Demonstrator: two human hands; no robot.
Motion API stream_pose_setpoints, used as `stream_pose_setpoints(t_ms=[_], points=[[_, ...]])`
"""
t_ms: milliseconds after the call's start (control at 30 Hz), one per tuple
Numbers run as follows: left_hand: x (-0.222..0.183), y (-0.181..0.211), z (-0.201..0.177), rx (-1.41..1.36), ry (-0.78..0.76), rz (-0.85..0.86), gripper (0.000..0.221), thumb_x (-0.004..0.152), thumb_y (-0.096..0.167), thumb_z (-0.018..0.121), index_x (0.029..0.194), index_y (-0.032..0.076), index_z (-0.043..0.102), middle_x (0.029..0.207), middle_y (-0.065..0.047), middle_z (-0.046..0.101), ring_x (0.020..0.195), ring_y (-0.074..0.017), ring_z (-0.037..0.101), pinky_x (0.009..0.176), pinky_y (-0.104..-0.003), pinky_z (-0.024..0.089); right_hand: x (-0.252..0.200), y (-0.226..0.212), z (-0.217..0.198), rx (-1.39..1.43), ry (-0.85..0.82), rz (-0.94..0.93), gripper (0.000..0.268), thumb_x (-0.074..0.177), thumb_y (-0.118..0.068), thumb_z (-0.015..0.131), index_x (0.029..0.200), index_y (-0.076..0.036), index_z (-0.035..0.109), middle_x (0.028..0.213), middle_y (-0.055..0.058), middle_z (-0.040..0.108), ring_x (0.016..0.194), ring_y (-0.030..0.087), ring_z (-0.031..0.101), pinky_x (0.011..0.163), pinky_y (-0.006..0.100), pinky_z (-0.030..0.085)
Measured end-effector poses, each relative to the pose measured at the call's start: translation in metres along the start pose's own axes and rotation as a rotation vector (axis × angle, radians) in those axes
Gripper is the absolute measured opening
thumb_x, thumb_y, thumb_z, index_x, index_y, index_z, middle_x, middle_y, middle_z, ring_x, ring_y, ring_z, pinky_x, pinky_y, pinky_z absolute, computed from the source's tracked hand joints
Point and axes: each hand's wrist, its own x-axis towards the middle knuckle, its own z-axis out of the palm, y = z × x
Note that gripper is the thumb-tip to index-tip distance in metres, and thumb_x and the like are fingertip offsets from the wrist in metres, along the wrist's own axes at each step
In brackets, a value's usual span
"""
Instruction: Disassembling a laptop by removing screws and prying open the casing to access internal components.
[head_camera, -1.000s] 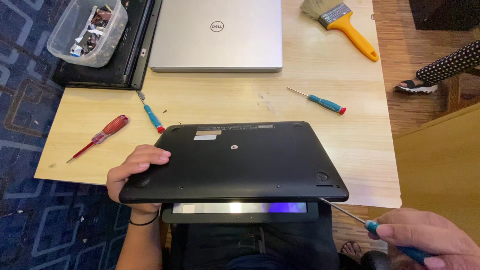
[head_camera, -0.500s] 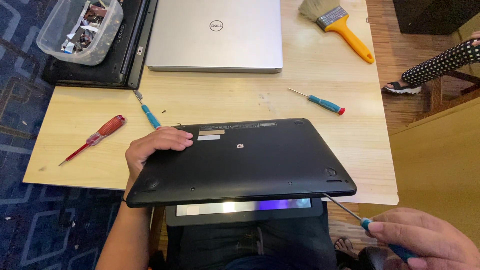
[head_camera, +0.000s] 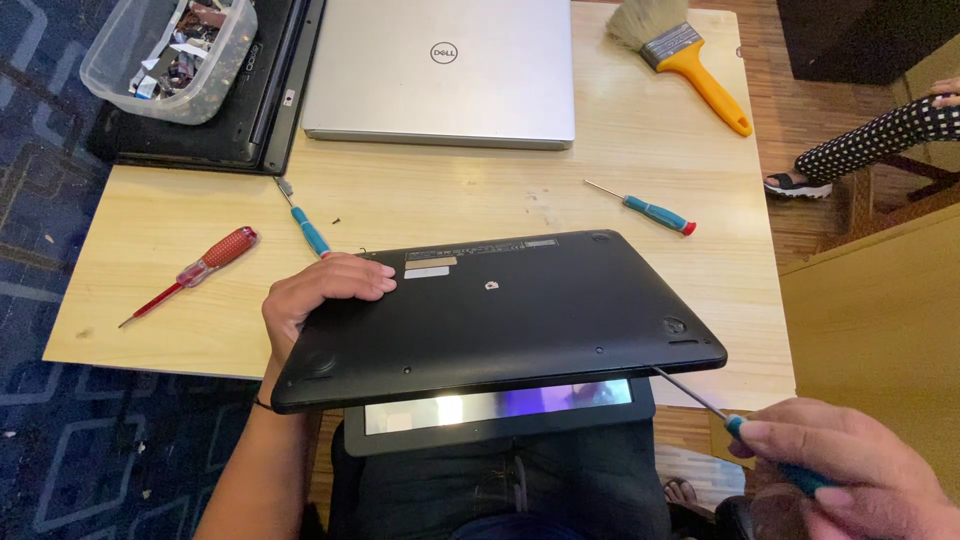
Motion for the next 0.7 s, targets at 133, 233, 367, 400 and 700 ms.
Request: stream_pose_setpoints(t_ms=[133, 233, 367, 400, 700], points=[[0.000, 0.000, -0.001, 0.001, 0.003, -0.028, 0.060, 0.098, 0.055, 0.036, 0.088, 0.001, 0.063, 0.093, -0.014, 0.069, 0.093, -0.0309, 0.070, 0.089, -0.040, 0.050, 0.002, -0.034, 0.019, -0.132, 0.257, 0.080, 0.047, 0.080, -0.031, 0.049, 0.115, -0.005, 0.067, 0.109, 0.013, 0.076, 0.096, 0.017, 0.079, 0.081, 0.025, 0.056], [-0.001, 0.002, -0.002, 0.018, -0.012, 0.005, 0.061, 0.095, 0.057, 0.039, 0.089, 0.001, 0.062, 0.093, -0.014, 0.069, 0.094, -0.0305, 0.070, 0.088, -0.041, 0.051, 0.013, -0.052, 0.028, -0.379, 0.282, 0.123, 0.049, 0.076, -0.046, 0.055, 0.109, -0.015, 0.072, 0.113, 0.002, 0.073, 0.101, 0.010, 0.073, 0.089, 0.021, 0.053], [0.001, 0.002, 0.000, 0.022, -0.005, 0.000, 0.060, 0.095, 0.055, 0.039, 0.089, 0.001, 0.063, 0.095, -0.013, 0.069, 0.095, -0.0298, 0.069, 0.089, -0.040, 0.050, 0.019, -0.073, 0.022, -0.182, 0.353, 0.149, 0.032, 0.081, -0.026, 0.053, 0.106, -0.011, 0.063, 0.114, 0.006, 0.075, 0.105, 0.014, 0.075, 0.092, 0.026, 0.054], [0.000, 0.002, -0.001, 0.025, -0.007, 0.008, 0.064, 0.093, 0.060, 0.040, 0.090, 0.000, 0.063, 0.096, -0.014, 0.069, 0.096, -0.0296, 0.069, 0.089, -0.040, 0.050, 0.016, -0.072, 0.013, -0.015, 0.247, 0.317, 0.047, 0.079, -0.018, 0.053, 0.121, -0.006, 0.070, 0.119, 0.007, 0.077, 0.109, 0.012, 0.074, 0.094, 0.024, 0.050], [-0.001, -0.003, -0.003, -0.046, 0.002, -0.021, 0.051, 0.093, 0.049, 0.048, 0.092, 0.000, 0.063, 0.096, -0.015, 0.069, 0.095, -0.0307, 0.069, 0.090, -0.039, 0.052, 0.068, -0.097, 0.043, -0.679, 0.383, -0.399, 0.023, 0.083, -0.031, 0.052, 0.077, -0.011, 0.043, 0.105, 0.017, 0.067, 0.090, 0.030, 0.070, 0.083, 0.045, 0.060]])
